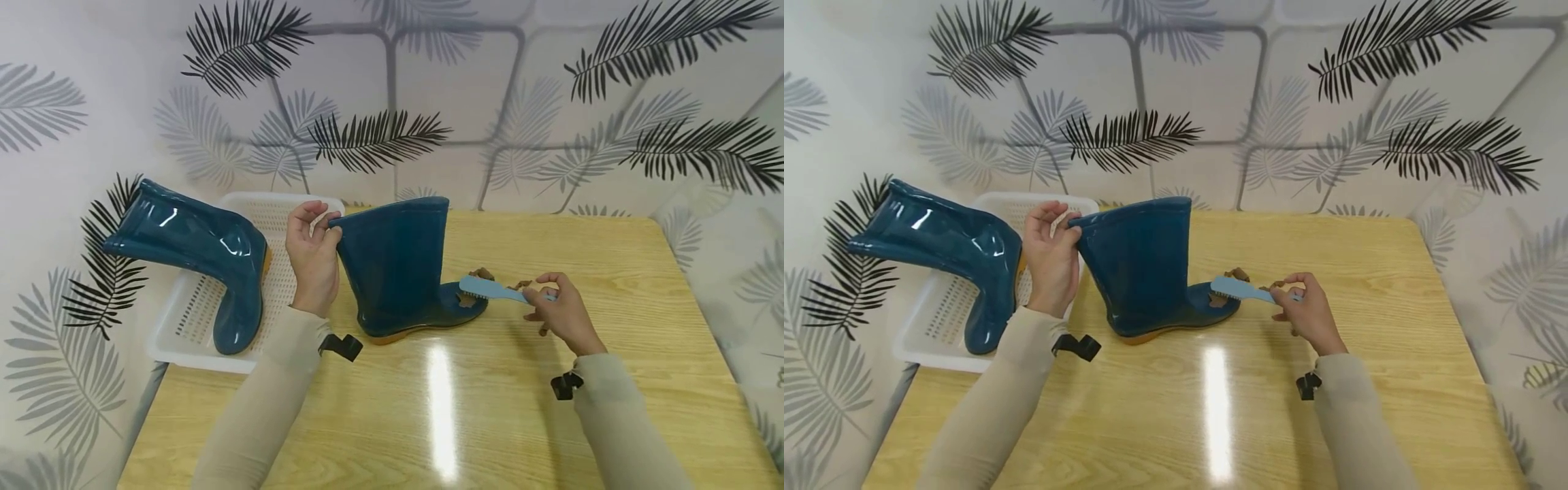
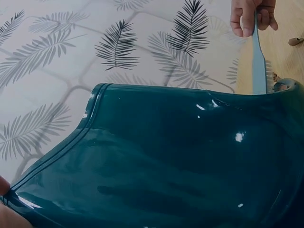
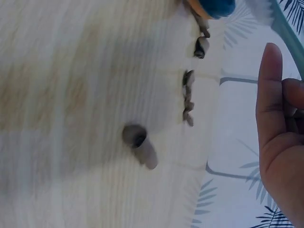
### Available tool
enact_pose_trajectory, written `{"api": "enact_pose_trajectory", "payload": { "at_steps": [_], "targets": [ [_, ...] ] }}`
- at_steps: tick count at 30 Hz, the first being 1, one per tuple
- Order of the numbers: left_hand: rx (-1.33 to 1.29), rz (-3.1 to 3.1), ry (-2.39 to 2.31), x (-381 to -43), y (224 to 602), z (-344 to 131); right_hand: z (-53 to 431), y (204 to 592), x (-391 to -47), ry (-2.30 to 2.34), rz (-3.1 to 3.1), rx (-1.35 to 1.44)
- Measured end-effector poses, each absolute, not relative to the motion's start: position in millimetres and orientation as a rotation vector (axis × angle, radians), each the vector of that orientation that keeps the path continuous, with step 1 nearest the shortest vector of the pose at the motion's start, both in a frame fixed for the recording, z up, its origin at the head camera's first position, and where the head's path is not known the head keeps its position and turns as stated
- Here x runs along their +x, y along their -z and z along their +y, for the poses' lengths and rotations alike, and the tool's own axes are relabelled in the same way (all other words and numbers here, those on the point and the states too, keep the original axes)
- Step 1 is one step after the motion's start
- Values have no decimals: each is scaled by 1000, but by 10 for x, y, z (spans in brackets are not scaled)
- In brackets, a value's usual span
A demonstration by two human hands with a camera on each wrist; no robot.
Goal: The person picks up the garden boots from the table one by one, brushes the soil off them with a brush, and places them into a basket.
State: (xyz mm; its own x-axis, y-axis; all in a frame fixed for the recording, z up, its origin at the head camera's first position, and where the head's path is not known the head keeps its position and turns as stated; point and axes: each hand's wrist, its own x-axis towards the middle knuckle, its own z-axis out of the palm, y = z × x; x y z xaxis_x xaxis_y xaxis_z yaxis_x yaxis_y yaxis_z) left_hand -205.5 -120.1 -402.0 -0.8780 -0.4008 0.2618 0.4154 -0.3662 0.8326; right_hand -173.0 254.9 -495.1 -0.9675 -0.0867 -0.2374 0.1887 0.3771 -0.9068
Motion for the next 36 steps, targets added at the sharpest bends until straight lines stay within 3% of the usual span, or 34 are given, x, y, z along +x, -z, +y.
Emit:
{"api": "enact_pose_trajectory", "payload": {
  "at_steps": [10, 24, 36],
  "targets": [
    [-4, -1429, 2235, -2036, 4015, -1175, 2142, 5024, -1860, 1697, 2281, 4],
    [-18, -1387, 2224, -2026, 4028, -1210, 2600, 5077, -1741, 1599, 2377, 72],
    [-19, -1383, 2210, -2010, 4041, -1207, 2288, 5091, -1829, 1641, 2291, -23]
  ]
}}
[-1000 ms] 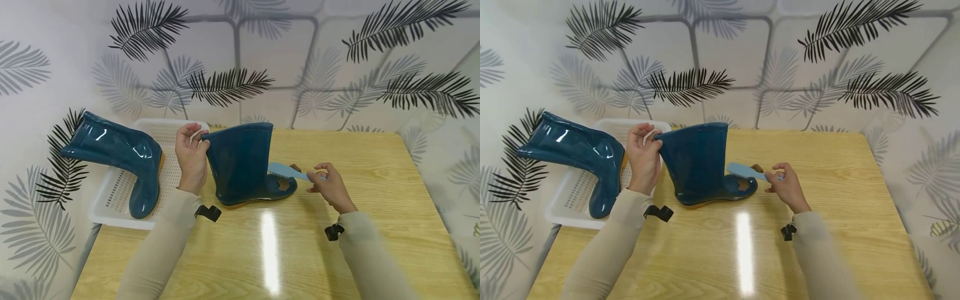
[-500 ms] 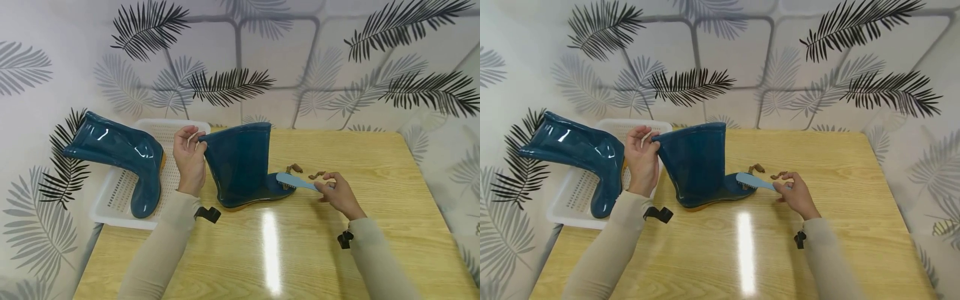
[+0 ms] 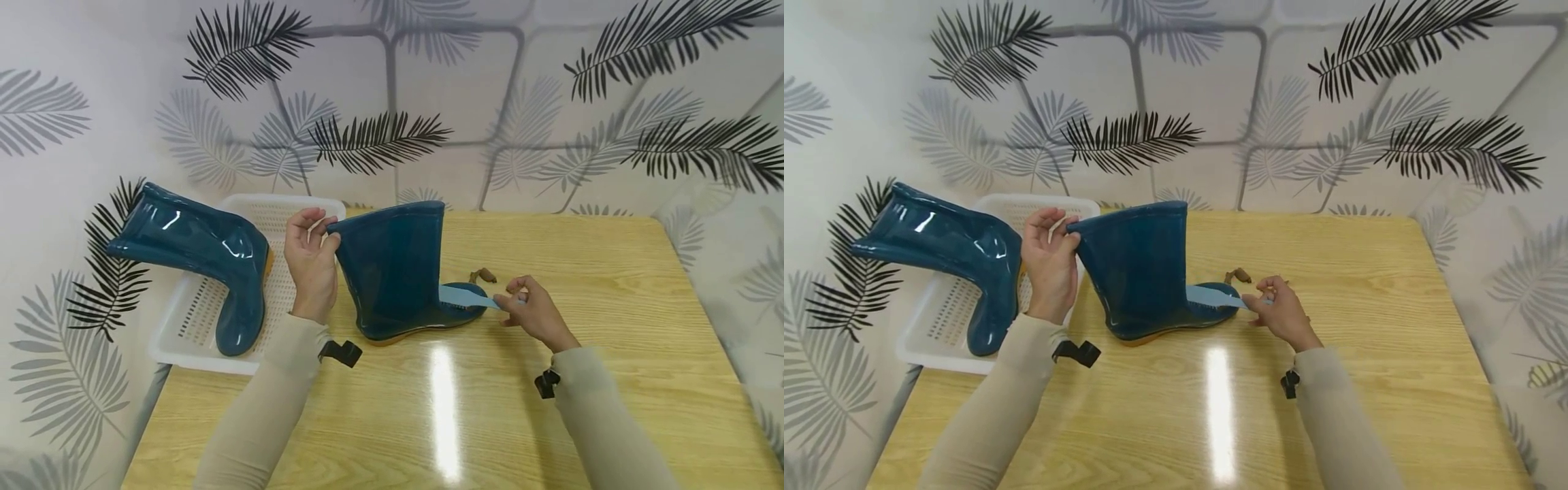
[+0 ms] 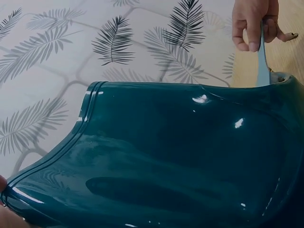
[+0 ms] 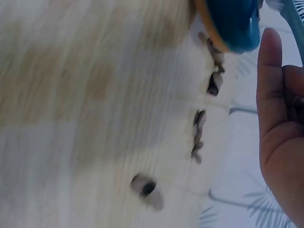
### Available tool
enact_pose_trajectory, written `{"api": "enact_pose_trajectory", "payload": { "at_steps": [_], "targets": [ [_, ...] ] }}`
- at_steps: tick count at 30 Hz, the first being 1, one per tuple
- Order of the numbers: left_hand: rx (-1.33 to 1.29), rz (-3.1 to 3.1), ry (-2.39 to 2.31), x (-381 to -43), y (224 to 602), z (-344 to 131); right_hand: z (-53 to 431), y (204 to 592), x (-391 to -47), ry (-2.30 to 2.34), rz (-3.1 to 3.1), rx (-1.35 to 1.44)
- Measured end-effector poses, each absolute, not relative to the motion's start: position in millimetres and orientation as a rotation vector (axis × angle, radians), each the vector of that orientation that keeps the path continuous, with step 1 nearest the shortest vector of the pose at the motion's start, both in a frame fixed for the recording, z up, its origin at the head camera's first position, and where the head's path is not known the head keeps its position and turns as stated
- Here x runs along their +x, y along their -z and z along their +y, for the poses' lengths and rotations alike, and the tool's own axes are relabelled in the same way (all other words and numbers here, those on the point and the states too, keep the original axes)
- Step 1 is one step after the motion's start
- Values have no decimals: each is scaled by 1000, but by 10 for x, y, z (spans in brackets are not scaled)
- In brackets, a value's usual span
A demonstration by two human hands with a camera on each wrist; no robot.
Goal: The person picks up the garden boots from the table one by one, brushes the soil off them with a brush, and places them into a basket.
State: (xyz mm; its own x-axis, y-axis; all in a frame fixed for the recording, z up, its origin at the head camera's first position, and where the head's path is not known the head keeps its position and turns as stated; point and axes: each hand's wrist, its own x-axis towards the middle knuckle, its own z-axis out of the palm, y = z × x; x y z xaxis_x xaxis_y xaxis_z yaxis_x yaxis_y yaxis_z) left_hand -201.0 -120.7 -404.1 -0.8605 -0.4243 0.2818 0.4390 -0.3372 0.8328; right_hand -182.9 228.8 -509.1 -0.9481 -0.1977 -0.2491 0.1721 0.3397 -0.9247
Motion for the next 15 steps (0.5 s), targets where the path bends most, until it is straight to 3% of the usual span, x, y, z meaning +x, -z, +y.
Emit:
{"api": "enact_pose_trajectory", "payload": {
  "at_steps": [9, 15],
  "targets": [
    [-27, -1383, 2210, -2000, 4038, -1223, 2877, 5057, -1683, 1564, 2366, 116],
    [-36, -1372, 2218, -1979, 4051, -1228, 2733, 4990, -1772, 1687, 2330, 143]
  ]
}}
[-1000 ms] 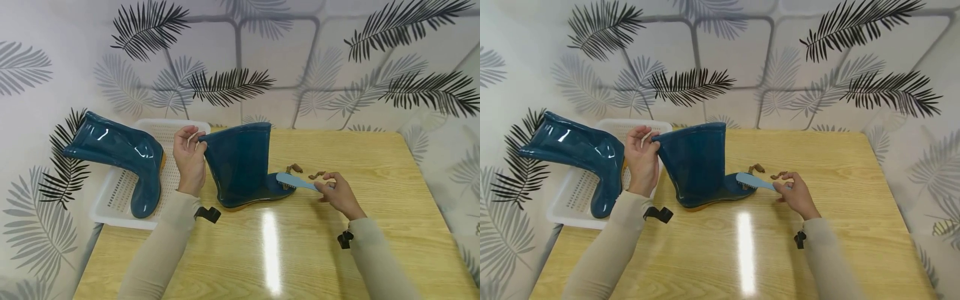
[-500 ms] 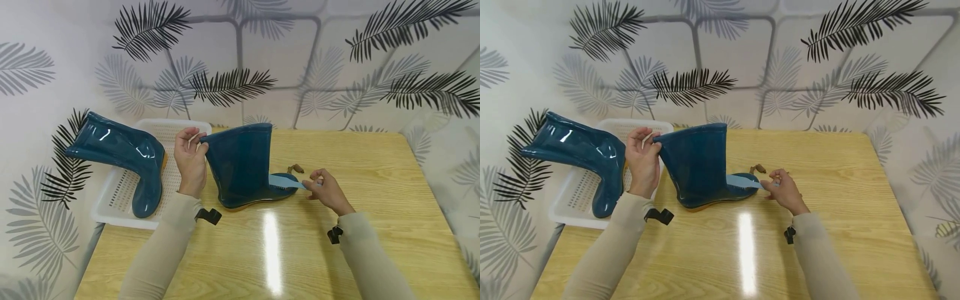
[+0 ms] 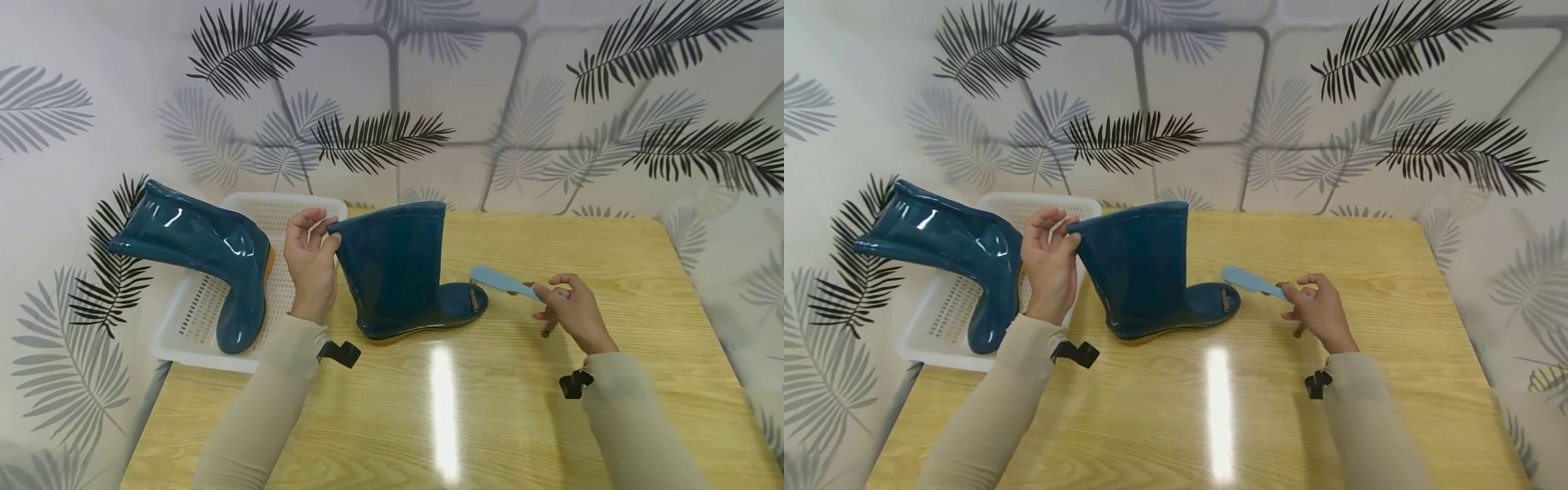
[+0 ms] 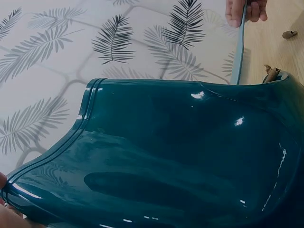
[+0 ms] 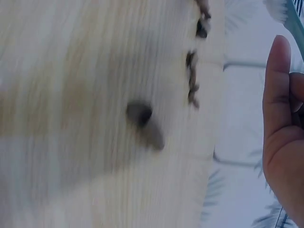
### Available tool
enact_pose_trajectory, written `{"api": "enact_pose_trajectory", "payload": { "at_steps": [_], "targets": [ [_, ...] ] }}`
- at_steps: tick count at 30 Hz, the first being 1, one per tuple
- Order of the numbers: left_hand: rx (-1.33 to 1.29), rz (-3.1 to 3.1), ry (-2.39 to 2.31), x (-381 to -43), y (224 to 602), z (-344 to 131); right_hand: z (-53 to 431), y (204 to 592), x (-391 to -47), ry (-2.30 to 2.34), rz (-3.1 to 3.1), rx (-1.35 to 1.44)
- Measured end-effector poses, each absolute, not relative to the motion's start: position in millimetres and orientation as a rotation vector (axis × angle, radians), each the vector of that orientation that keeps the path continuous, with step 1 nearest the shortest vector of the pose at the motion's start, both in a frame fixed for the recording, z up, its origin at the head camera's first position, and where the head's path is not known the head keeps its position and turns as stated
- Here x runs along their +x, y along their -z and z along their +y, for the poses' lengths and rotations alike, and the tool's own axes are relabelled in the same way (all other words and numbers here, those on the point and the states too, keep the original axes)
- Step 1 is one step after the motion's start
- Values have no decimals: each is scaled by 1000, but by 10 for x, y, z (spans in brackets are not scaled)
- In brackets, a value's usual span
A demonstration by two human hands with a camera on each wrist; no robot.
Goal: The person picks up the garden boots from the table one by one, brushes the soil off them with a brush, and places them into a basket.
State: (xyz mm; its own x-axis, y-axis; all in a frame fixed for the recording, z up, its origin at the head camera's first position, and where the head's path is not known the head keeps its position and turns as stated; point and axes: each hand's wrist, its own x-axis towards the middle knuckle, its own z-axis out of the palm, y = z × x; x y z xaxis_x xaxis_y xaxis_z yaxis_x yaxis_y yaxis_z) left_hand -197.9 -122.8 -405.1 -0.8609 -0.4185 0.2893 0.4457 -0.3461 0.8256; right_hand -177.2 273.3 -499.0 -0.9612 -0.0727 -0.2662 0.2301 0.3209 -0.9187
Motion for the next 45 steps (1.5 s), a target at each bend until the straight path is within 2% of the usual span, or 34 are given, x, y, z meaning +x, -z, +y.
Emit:
{"api": "enact_pose_trajectory", "payload": {
  "at_steps": [8, 18, 21, 34, 40, 45],
  "targets": [
    [-40, -1390, 2236, -1985, 4083, -1219, 2393, 5070, -1808, 1663, 2286, 25],
    [-61, -1402, 2237, -1990, 4066, -1220, 3053, 5100, -1585, 1608, 2389, 164],
    [-88, -1406, 2237, -2004, 4054, -1208, 3112, 5091, -1584, 1652, 2401, 215],
    [-94, -1502, 2238, -2162, 3958, -1113, 2449, 5077, -1810, 1711, 2310, 17],
    [-147, -1532, 2236, -2223, 3899, -1099, 2630, 5224, -1612, 1629, 2333, 104],
    [-156, -1669, 2207, -2149, 3960, -1180, 2784, 5229, -1538, 1618, 2325, 112]
  ]
}}
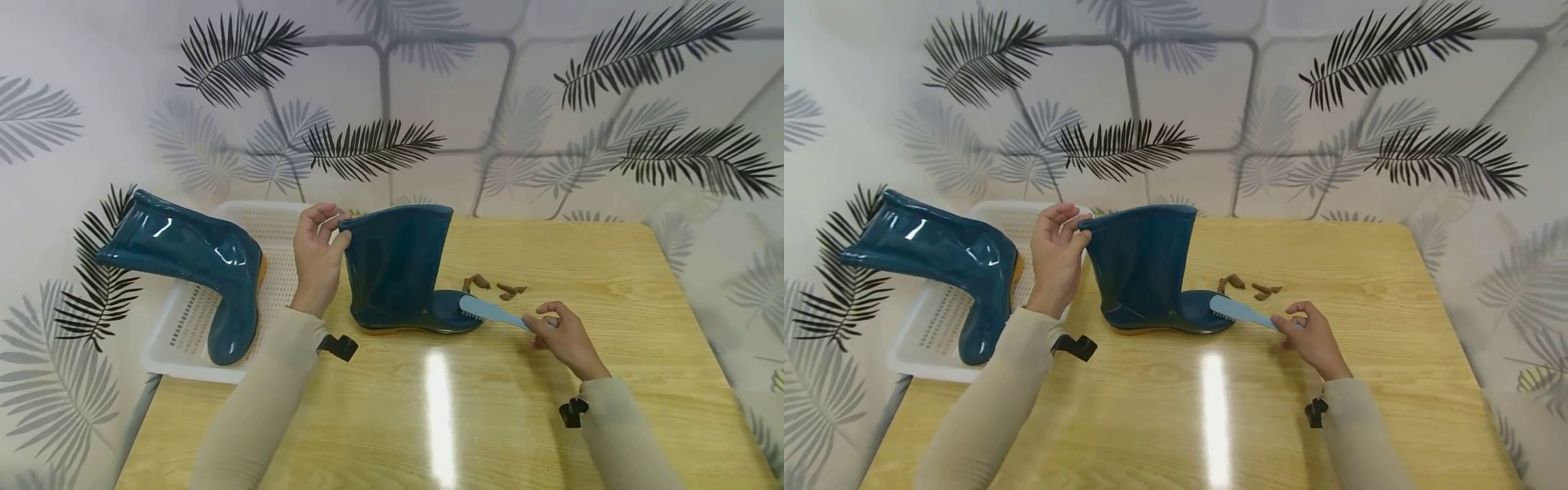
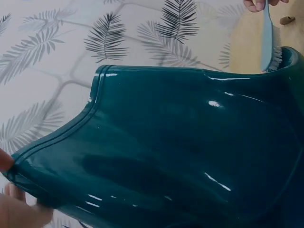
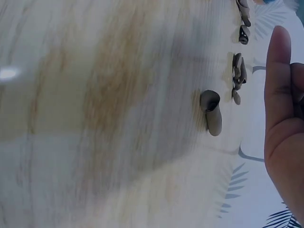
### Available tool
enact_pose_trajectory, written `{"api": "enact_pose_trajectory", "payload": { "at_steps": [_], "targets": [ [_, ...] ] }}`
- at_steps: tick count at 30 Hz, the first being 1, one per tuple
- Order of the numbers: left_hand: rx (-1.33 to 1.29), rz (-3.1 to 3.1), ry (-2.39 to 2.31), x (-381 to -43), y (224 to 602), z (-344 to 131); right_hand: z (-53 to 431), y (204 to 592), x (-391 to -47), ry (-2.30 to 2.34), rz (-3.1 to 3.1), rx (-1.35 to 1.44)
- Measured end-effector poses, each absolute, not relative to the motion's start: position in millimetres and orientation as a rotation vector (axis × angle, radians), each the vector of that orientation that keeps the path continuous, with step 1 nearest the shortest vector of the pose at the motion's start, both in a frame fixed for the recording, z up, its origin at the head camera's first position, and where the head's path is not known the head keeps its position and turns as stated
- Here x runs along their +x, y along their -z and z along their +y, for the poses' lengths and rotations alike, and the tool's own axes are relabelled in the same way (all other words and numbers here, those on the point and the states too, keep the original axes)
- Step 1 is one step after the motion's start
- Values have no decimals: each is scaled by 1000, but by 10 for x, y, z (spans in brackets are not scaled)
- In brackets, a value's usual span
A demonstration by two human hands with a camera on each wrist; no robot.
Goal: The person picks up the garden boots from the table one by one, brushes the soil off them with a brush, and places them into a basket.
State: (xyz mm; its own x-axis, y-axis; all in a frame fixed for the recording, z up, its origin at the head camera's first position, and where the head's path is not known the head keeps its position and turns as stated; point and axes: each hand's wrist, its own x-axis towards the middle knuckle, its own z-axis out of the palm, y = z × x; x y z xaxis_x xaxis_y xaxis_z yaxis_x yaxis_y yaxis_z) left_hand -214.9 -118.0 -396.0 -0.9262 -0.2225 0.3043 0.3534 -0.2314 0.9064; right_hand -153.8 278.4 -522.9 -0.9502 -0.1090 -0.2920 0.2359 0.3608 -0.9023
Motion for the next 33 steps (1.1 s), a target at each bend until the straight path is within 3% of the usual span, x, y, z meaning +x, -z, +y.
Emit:
{"api": "enact_pose_trajectory", "payload": {
  "at_steps": [19, 33],
  "targets": [
    [-113, -1917, 2162, -1835, 3860, -1387, 2589, 5163, -1668, 1683, 2328, 67],
    [-94, -1852, 2100, -1884, 3913, -1328, 2549, 5180, -1692, 1752, 2286, 77]
  ]
}}
